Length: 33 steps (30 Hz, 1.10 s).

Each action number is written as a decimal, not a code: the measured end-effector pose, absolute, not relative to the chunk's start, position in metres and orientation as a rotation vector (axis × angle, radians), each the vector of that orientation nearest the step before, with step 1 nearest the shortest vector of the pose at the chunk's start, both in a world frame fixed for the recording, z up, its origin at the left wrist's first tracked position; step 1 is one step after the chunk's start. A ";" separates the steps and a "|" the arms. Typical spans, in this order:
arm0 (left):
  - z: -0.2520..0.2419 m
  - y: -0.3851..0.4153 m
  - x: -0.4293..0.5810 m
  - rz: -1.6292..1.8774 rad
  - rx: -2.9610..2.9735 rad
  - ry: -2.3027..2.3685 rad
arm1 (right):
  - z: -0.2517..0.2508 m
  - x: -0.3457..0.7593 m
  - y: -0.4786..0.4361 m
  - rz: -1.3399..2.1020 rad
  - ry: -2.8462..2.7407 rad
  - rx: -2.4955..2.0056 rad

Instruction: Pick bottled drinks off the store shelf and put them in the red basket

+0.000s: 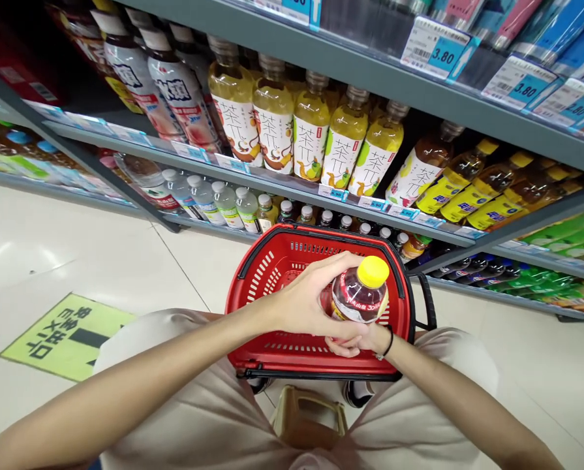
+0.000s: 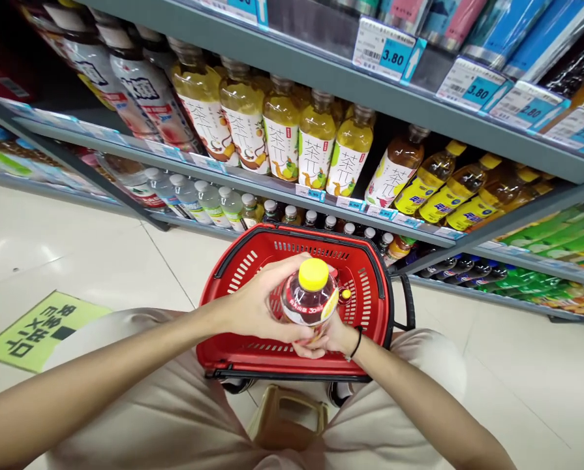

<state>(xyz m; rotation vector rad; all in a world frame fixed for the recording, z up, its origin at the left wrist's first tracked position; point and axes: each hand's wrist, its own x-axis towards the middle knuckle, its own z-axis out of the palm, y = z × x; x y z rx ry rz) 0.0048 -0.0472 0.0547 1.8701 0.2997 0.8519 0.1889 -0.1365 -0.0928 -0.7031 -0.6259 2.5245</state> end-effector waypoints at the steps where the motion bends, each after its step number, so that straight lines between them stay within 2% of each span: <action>1: 0.056 -0.048 0.005 0.864 1.891 0.342 | -0.092 0.188 -0.136 2.513 -0.621 -0.702; 11: 0.064 -0.040 0.008 0.866 1.803 0.845 | -0.073 0.179 -0.132 2.475 -0.340 -0.455; 22: 0.055 -0.039 0.005 0.853 1.888 0.906 | -0.067 0.193 -0.123 2.547 -0.380 -0.752; 28: 0.052 -0.029 -0.003 0.774 1.666 0.611 | -0.059 0.211 -0.116 2.619 -0.408 -0.807; 33: 0.054 -0.036 0.000 0.781 1.621 0.467 | -0.062 0.209 -0.119 2.820 -0.446 -0.637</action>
